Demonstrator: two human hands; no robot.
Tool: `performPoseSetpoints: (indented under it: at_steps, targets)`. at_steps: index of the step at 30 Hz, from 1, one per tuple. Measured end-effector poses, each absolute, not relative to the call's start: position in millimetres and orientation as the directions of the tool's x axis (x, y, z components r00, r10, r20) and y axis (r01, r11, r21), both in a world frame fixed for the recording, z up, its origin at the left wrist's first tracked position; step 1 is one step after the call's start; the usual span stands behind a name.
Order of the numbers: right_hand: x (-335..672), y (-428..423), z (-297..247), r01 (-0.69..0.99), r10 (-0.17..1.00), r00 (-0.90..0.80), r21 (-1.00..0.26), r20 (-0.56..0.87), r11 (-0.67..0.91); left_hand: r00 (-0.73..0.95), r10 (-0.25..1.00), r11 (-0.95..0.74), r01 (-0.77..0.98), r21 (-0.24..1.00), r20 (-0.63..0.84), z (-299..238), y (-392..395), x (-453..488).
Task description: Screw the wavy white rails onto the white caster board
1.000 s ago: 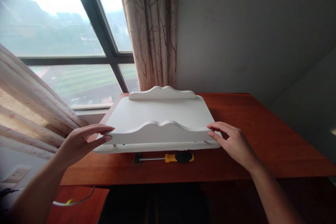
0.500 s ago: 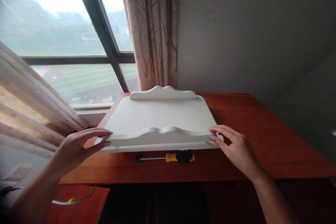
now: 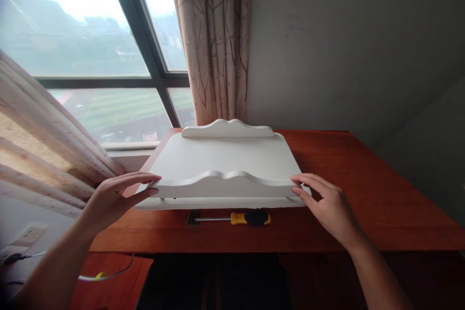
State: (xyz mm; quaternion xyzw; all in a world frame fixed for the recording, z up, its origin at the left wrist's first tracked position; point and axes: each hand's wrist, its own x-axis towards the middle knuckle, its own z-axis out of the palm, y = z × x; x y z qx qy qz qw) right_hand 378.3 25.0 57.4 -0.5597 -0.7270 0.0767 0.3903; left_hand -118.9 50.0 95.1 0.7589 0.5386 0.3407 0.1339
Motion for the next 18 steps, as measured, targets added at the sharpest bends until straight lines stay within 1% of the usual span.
performPoseSetpoints:
  at_steps: [4,7,13,18]
  targets:
    - [378,25,59,0.752,0.878,-0.063,-0.556,0.475,0.354,0.173,0.916,-0.366,0.731,0.576,0.363,93,50,-120]
    - [378,26,58,0.739,0.896,-0.046,-0.588,0.442,0.328,0.159,0.925,-0.348,0.717,0.604,0.344,92,51,-123]
    - [380,42,52,0.632,0.961,-0.003,-0.744,0.277,0.216,0.144,0.962,-0.270,0.640,0.719,0.233,92,63,-124]
    - [372,60,56,0.611,0.985,0.006,-0.781,0.173,0.133,0.196,0.967,-0.250,0.645,0.722,0.161,96,74,-121]
